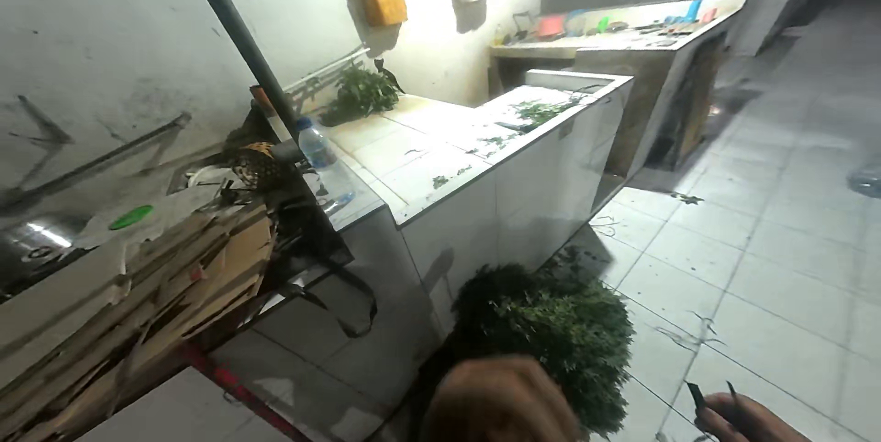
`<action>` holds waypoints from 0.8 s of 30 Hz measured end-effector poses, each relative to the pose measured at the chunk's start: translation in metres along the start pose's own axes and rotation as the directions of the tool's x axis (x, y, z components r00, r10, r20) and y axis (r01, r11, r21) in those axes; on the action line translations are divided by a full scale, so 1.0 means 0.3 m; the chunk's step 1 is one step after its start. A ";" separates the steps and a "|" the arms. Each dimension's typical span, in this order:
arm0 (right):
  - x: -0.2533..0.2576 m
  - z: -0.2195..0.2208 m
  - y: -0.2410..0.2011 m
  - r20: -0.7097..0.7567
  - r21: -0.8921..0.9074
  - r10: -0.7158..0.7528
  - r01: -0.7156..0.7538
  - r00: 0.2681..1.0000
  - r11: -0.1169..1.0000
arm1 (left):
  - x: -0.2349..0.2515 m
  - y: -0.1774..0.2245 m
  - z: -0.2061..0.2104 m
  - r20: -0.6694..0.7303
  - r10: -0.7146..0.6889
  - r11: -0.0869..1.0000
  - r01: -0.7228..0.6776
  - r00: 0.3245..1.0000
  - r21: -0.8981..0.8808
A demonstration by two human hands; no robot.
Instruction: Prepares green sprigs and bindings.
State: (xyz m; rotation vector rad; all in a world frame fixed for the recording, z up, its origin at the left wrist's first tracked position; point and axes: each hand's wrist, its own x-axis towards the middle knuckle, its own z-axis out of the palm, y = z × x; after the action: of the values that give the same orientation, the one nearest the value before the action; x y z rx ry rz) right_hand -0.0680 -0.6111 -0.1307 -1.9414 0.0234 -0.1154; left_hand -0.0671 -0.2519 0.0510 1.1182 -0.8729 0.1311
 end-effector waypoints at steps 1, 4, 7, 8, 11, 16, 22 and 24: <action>-0.003 -0.005 -0.024 -0.001 0.031 -0.018 0.018 1.000 0.999 | 0.008 -0.096 -0.010 -0.052 -0.007 0.997 0.011 0.999 0.072; -0.016 -0.005 -0.107 -0.006 0.169 -0.084 0.083 0.996 0.982 | -0.033 -0.393 0.034 -0.187 -0.294 0.923 0.330 0.937 0.200; 0.005 0.025 -0.150 -0.014 0.238 -0.134 0.133 0.991 0.962 | -0.062 -0.521 0.135 -0.160 -0.594 0.771 0.615 0.788 0.164; 0.010 0.032 -0.152 -0.013 0.227 -0.151 0.150 0.988 0.962 | -0.061 -0.532 0.166 -0.135 -0.629 0.751 0.644 0.765 0.146; -0.003 0.018 -0.159 0.033 0.160 -0.163 0.156 0.986 0.975 | -0.054 -0.547 0.242 -0.094 -0.668 0.728 0.675 0.738 0.123; -0.011 -0.009 -0.133 0.076 0.141 -0.144 0.132 0.987 0.981 | -0.062 -0.581 0.276 -0.099 -0.685 0.715 0.692 0.722 0.103; -0.021 -0.016 -0.123 0.112 0.123 -0.117 0.103 0.987 0.987 | -0.069 -0.609 0.289 -0.057 -0.698 0.710 0.701 0.713 0.070; -0.020 -0.013 -0.122 0.118 0.127 -0.114 0.099 0.987 0.987 | -0.065 -0.611 0.287 -0.048 -0.699 0.709 0.701 0.713 0.082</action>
State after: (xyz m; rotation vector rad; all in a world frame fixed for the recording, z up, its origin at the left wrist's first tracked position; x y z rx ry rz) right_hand -0.0758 -0.6010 -0.0958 -1.8254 -0.1669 -0.0646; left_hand -0.0350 -0.4023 -0.0825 1.4725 -0.3741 -0.4646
